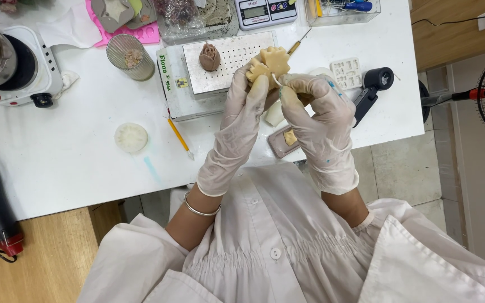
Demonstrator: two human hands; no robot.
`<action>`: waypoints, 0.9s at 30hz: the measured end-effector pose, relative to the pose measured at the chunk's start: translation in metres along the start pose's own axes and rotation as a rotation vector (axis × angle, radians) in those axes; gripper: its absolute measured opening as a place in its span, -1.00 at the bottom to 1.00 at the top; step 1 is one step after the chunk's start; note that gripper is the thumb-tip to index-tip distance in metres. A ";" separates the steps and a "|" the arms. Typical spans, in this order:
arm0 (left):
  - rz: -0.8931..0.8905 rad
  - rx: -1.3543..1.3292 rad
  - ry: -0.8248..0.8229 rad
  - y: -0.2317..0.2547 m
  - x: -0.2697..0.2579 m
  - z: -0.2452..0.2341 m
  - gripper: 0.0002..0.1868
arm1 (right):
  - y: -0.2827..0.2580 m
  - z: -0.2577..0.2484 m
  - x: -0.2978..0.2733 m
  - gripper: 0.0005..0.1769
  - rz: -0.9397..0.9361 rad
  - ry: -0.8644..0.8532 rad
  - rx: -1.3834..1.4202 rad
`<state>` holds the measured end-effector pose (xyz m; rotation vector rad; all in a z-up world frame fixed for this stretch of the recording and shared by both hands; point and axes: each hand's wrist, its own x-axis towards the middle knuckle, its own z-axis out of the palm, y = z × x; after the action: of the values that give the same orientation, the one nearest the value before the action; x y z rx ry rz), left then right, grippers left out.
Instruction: Decorating flower-shaped candles using tools and adding decorative elements.
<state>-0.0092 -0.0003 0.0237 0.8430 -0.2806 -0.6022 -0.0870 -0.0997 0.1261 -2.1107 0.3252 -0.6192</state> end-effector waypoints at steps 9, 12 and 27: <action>-0.378 -0.021 0.127 -0.004 0.032 -0.021 -0.20 | 0.018 -0.019 -0.001 -0.75 0.461 0.004 0.958; -0.344 0.200 0.169 -0.031 0.051 -0.042 -0.32 | 0.037 -0.027 -0.010 -0.66 0.605 -0.014 1.215; -0.237 0.998 0.244 -0.027 0.080 -0.050 -0.28 | 0.074 -0.041 -0.023 -0.62 0.804 0.009 1.623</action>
<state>0.0676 -0.0314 -0.0289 1.9179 -0.2541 -0.5590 -0.1287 -0.1605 0.0783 -0.3366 0.4131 -0.1924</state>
